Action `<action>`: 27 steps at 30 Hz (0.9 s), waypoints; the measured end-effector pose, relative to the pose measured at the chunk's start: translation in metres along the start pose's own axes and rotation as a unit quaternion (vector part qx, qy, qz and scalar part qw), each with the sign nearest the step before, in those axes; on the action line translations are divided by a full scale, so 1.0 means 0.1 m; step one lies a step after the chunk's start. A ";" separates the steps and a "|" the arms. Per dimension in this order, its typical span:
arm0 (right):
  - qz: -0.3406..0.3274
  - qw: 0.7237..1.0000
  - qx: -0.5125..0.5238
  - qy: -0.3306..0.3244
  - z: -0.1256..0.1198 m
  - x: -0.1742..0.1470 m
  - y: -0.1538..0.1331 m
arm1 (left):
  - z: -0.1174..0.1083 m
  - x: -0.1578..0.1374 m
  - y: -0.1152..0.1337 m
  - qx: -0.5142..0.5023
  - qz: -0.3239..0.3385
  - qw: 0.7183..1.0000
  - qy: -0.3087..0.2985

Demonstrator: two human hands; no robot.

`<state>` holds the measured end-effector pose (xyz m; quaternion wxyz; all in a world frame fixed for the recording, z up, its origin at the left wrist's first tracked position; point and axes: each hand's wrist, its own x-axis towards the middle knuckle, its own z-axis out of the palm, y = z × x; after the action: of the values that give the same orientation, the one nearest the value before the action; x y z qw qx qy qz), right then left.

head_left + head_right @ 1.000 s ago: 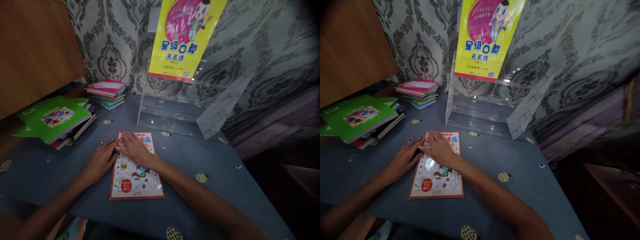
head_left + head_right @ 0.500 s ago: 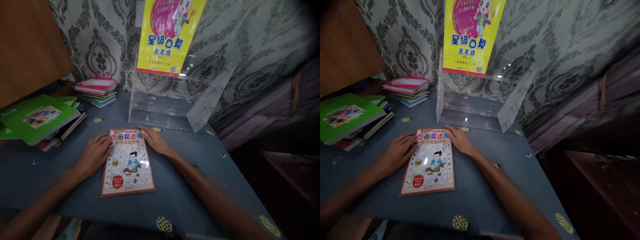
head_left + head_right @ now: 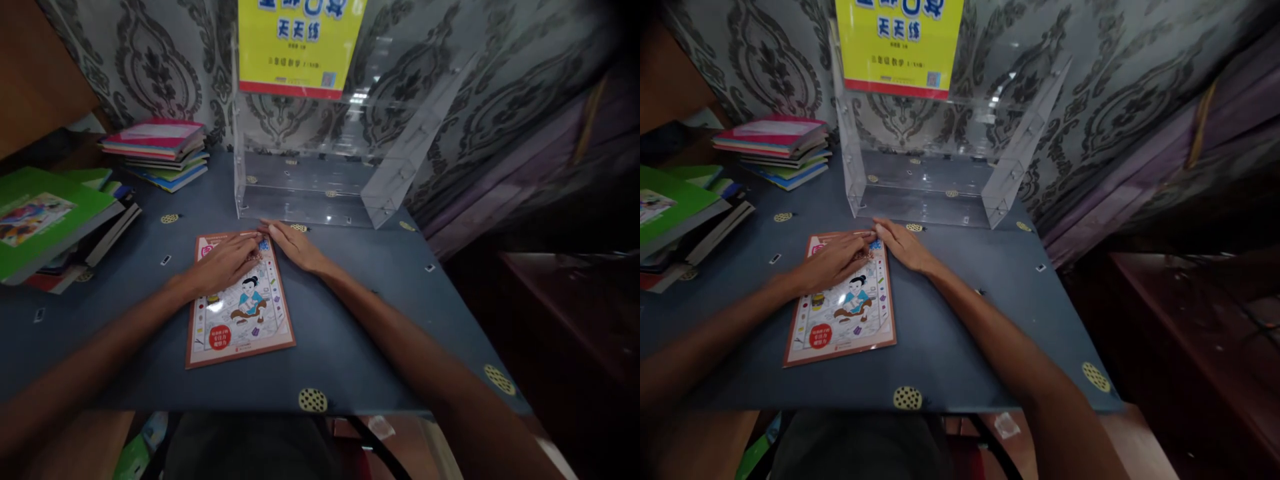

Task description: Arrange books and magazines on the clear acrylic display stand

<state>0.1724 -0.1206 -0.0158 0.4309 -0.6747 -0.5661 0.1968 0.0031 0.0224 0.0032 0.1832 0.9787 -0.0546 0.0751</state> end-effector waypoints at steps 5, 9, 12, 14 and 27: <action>-0.005 1.000 -0.020 -0.001 0.00 0.01 0.02 | -0.01 -0.06 0.11 -0.008 0.028 0.999 -0.027; -0.004 0.999 -0.038 -0.006 0.00 0.01 0.00 | -0.02 -0.10 0.24 -0.025 0.052 0.997 -0.051; -0.009 0.999 -0.041 -0.007 -0.01 0.01 -0.01 | -0.01 -0.15 0.34 -0.037 0.069 0.994 -0.075; -0.013 0.999 -0.043 -0.010 -0.01 0.01 0.00 | 0.01 -0.19 0.40 -0.043 0.083 0.992 -0.084; -0.023 0.996 -0.080 -0.015 0.00 -0.02 -0.03 | 0.07 -0.47 0.74 -0.107 0.170 0.972 -0.119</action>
<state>0.1701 -0.1223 -0.0134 0.3708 -0.6909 -0.6019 0.1511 -0.0523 -0.0452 0.0153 0.2637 0.9316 -0.2495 -0.0184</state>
